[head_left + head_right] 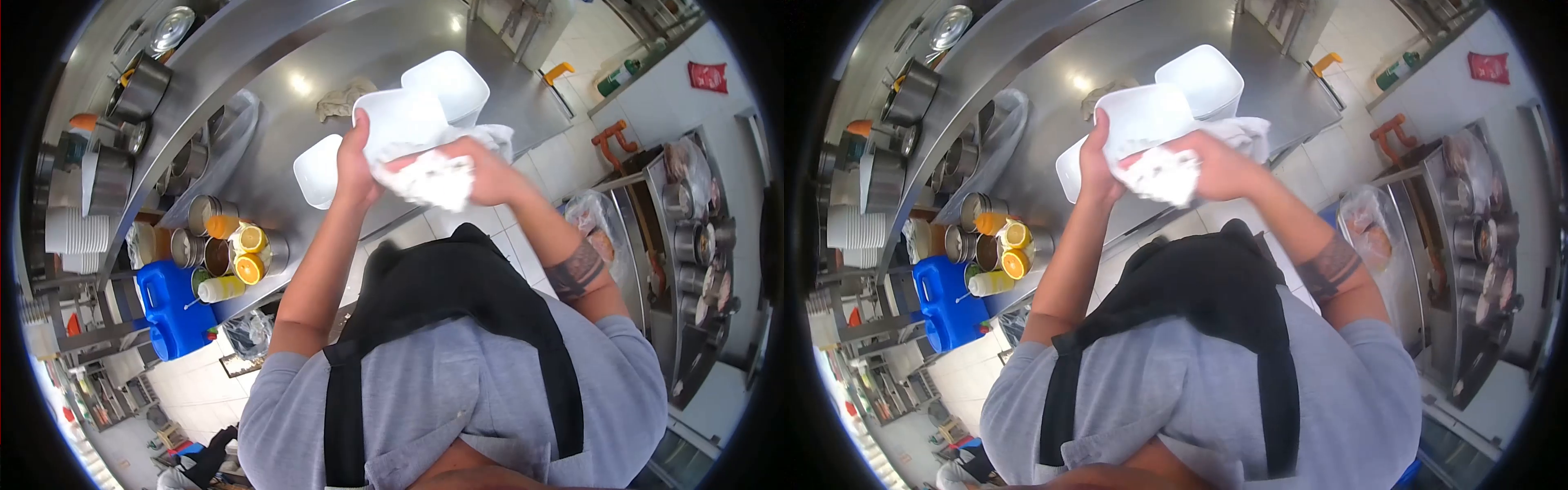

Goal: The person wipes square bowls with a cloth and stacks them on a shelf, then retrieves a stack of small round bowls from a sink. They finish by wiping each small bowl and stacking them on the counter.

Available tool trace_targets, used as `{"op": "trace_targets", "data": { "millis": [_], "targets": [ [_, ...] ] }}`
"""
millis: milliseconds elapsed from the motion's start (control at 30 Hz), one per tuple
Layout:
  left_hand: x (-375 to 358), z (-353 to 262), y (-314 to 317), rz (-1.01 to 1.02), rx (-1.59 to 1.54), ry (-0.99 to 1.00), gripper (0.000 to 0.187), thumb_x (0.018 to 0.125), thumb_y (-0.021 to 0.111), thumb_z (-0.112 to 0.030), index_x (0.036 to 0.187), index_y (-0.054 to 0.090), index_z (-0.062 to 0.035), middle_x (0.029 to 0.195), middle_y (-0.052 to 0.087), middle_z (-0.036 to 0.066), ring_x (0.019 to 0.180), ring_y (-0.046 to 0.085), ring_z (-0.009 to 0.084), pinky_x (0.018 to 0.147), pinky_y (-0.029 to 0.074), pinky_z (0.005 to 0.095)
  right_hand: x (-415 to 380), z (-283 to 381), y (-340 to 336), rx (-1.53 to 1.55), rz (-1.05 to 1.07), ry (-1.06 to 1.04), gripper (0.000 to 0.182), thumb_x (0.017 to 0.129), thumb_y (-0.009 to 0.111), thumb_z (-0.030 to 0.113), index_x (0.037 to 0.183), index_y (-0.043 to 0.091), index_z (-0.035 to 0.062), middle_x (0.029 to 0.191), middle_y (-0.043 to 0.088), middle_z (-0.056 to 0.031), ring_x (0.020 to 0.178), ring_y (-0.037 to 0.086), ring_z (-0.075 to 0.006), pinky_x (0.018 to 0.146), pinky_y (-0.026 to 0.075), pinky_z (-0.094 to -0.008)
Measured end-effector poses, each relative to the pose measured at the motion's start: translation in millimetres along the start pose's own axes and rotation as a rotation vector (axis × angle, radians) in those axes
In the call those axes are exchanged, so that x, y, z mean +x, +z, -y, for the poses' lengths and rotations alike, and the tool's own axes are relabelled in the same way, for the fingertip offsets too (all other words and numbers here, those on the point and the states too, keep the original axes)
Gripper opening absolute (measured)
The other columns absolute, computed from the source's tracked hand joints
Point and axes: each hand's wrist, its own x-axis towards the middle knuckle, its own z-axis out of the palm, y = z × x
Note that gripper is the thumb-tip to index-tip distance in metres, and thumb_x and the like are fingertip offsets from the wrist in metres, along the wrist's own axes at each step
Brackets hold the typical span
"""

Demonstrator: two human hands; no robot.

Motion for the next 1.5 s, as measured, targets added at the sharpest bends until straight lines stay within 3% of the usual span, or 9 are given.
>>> {"op": "trace_targets", "data": {
  "millis": [100, 133, 200, 300, 633, 867, 1067, 1200, 1500],
  "targets": [
    [65.4, 13.3, -19.3, -0.261, 1.068, 0.395, 0.059, 0.112, 0.038, -0.042, 0.134, 0.051, 0.0118, 0.108, 0.071, 0.025, 0.096, 0.074, 0.0341, 0.083, 0.060, 0.0458, -86.6, -61.9, -47.0, -0.243, -0.447, -0.278, 0.018, 0.094, 0.070, 0.013, 0.109, 0.077, 0.0045, 0.113, 0.076, -0.0076, 0.106, 0.071, -0.0174, 0.091, 0.056, -0.0344],
    [76.6, 10.4, -7.4, -0.256, 1.058, 0.395, 0.059, 0.112, 0.038, -0.042, 0.134, 0.051, 0.0118, 0.108, 0.071, 0.025, 0.096, 0.074, 0.0341, 0.083, 0.060, 0.0458, -106.4, -43.5, -48.4, -0.392, -0.541, -0.224, 0.024, 0.095, 0.069, 0.008, 0.118, 0.073, 0.0028, 0.118, 0.074, -0.0084, 0.110, 0.070, -0.0210, 0.095, 0.056, -0.0377],
    [90.7, 0.9, 23.1, -0.229, 1.007, 0.293, 0.057, 0.113, 0.037, -0.039, 0.126, 0.056, 0.0131, 0.090, 0.071, 0.026, 0.062, 0.070, 0.0294, 0.054, 0.057, 0.0405, -144.2, -48.5, -48.6, 0.566, -0.666, -0.128, 0.046, 0.097, 0.064, 0.017, 0.136, 0.057, -0.0074, 0.135, 0.065, -0.0215, 0.123, 0.065, -0.0323, 0.108, 0.051, -0.0478],
    [130.0, 10.3, 21.3, -0.264, 1.096, 0.015, 0.057, 0.112, 0.039, -0.040, 0.112, 0.060, 0.0125, 0.078, 0.070, 0.023, 0.041, 0.056, 0.0230, 0.037, 0.046, 0.0349, -179.7, -51.1, -36.7, 0.511, -0.769, 0.019, 0.046, 0.097, 0.065, 0.017, 0.135, 0.058, -0.0088, 0.135, 0.065, -0.0231, 0.121, 0.065, -0.0334, 0.107, 0.052, -0.0469],
    [143.3, 17.2, -0.5, -0.128, 1.252, -0.354, 0.074, 0.104, 0.049, -0.060, 0.113, 0.061, 0.0126, 0.072, 0.069, 0.020, 0.048, 0.062, 0.0216, 0.042, 0.051, 0.0387, -192.9, -60.1, -0.3, 0.293, -0.635, 0.326, 0.029, 0.094, 0.073, 0.018, 0.117, 0.072, 0.0003, 0.108, 0.073, -0.0037, 0.098, 0.067, -0.0127, 0.085, 0.054, -0.0294],
    [33.8, 4.5, -135.7, -0.134, 2.173, 0.339, 0.083, 0.093, 0.068, -0.051, 0.146, 0.048, 0.0089, 0.113, 0.073, 0.023, 0.109, 0.070, 0.0406, 0.101, 0.053, 0.0444, -146.4, -41.9, -14.7, 0.498, -0.727, 0.189, 0.036, 0.099, 0.067, 0.014, 0.131, 0.064, -0.0008, 0.123, 0.070, -0.0096, 0.110, 0.069, -0.0197, 0.095, 0.055, -0.0359],
    [-34.4, 13.6, -172.5, -0.198, 2.191, 0.065, 0.043, 0.095, 0.068, -0.034, 0.133, 0.069, -0.0147, 0.122, 0.073, 0.015, 0.108, 0.071, 0.0332, 0.094, 0.056, 0.0446, -89.5, -81.0, -23.3, 1.043, -0.642, 0.274, 0.030, 0.102, 0.063, 0.013, 0.130, 0.062, 0.0020, 0.125, 0.070, -0.0140, 0.113, 0.071, -0.0289, 0.098, 0.059, -0.0451],
    [-40.9, -2.7, -139.9, -0.354, 2.024, 0.013, 0.027, 0.092, 0.070, -0.032, 0.103, 0.075, -0.0082, 0.098, 0.074, 0.021, 0.096, 0.071, 0.0397, 0.083, 0.057, 0.0482, -48.0, -82.6, -3.1, 1.178, -0.498, 0.376, 0.027, 0.102, 0.064, 0.011, 0.127, 0.061, 0.0025, 0.120, 0.070, -0.0120, 0.110, 0.072, -0.0269, 0.097, 0.060, -0.0438],
    [-31.1, 19.7, -132.8, -0.512, 1.870, 0.388, 0.031, 0.088, 0.075, -0.028, 0.107, 0.074, -0.0032, 0.102, 0.073, 0.023, 0.092, 0.070, 0.0432, 0.080, 0.055, 0.0492, 27.9, -64.2, 49.3, 0.991, -0.344, 0.184, 0.033, 0.102, 0.068, 0.012, 0.132, 0.058, 0.0014, 0.125, 0.068, -0.0072, 0.113, 0.068, -0.0192, 0.097, 0.056, -0.0355]
  ]
}}
